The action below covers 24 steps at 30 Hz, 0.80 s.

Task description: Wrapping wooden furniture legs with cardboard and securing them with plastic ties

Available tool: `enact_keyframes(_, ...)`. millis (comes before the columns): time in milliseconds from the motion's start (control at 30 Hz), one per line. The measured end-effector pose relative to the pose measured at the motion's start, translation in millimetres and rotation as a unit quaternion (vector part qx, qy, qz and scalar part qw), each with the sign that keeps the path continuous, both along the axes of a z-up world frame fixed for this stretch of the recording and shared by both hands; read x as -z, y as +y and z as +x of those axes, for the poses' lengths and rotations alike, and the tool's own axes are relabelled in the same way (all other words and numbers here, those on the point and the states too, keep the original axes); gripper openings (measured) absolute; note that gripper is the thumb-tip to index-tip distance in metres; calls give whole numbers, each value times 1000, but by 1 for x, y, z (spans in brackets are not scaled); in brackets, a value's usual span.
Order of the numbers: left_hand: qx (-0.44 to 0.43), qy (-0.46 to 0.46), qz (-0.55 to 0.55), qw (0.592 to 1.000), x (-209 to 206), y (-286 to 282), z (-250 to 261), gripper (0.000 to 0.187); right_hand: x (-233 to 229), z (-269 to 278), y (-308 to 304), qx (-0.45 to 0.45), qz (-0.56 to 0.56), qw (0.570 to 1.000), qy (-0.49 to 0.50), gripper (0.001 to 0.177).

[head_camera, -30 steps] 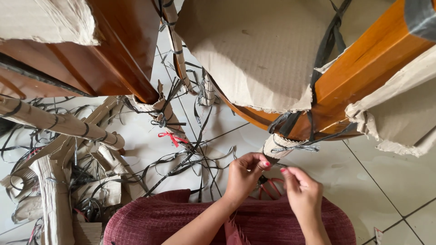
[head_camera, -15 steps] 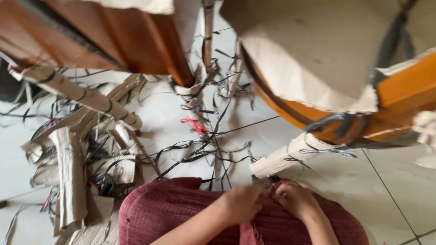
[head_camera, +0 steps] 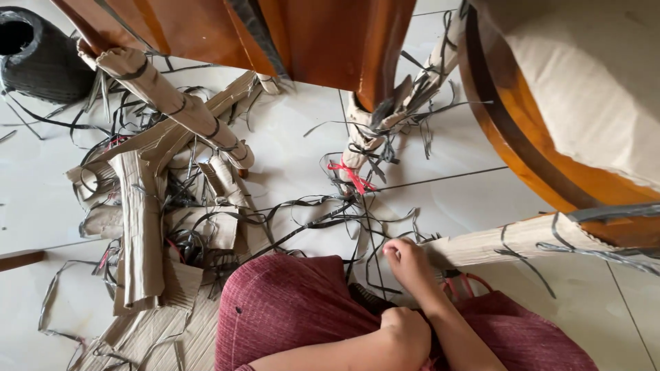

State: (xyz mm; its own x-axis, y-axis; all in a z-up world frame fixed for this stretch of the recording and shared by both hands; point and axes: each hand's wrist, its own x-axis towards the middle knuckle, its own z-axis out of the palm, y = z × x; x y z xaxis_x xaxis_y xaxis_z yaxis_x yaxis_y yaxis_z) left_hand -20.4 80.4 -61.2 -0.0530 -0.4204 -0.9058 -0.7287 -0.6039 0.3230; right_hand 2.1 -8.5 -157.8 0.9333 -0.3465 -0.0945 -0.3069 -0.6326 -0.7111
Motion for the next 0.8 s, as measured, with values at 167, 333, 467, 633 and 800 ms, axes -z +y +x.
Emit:
enact_keyframes(167, 8, -28, -45, 999, 8, 6, -5, 58, 53, 19, 1, 57, -83, 987, 124, 34)
enact_keyframes(333, 18, -33, -30, 999, 17, -1, -3, 50, 72, 16, 6, -8, -133, 976, 174, 16)
enact_keyframes(467, 13, -32, -44, 998, 15, 2, -4, 54, 41, 5, -7, 11, -63, 992, 112, 18)
enact_keyframes(633, 38, -40, -83, 995, -30, 15, 18, 44, -66, -19, -18, 104, 201, 972, 66, 15)
enact_keyframes(800, -2, -27, -111, 993, -34, 21, 46, 63, -95, -65, -32, 179, 240, 954, -22, 9)
